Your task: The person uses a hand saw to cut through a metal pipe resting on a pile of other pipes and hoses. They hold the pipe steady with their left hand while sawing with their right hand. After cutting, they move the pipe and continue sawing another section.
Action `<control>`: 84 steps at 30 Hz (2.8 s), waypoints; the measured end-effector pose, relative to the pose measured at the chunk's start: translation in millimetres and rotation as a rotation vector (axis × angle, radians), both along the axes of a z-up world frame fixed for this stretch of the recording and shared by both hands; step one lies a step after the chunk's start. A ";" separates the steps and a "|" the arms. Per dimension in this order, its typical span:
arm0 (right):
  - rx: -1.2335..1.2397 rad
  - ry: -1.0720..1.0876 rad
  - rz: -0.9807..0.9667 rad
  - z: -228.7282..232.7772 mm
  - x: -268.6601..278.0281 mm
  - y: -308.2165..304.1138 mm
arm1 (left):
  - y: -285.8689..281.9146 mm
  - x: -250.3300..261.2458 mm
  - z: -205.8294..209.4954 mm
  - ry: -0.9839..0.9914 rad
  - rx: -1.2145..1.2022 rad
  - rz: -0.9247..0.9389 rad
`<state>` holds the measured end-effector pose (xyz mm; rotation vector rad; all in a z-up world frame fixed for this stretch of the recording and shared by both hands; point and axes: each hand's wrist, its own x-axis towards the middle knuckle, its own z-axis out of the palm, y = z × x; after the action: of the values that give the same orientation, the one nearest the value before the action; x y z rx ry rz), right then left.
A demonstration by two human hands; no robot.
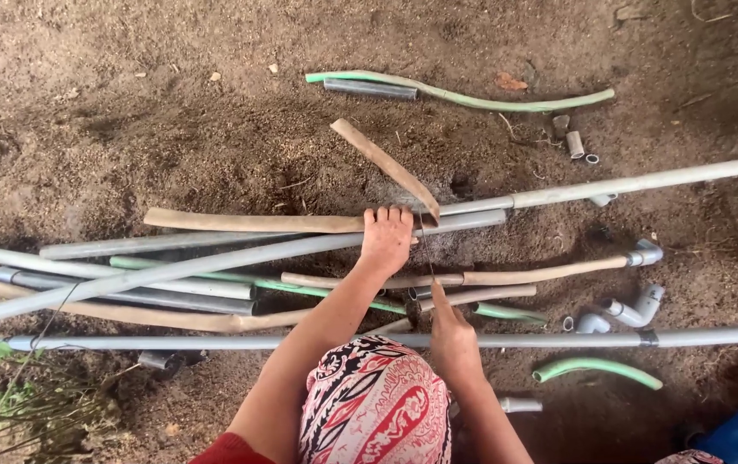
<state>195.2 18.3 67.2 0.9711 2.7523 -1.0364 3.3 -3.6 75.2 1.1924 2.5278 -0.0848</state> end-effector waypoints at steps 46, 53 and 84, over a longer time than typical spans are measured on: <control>0.206 0.259 0.109 -8.6 -17.5 2.7 | 2.6 -6.3 -87.6 0.297 0.350 0.019; 0.400 0.307 0.185 -23.8 -22.1 12.0 | 3.9 -7.2 -91.0 0.262 0.328 0.025; 0.075 0.053 0.038 -19.7 -29.7 17.9 | 3.6 -1.5 -8.3 -0.023 0.031 0.042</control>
<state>165.5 36.2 47.5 0.9094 2.8592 -0.9743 1.8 0.0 66.9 1.1441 2.5417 -0.0219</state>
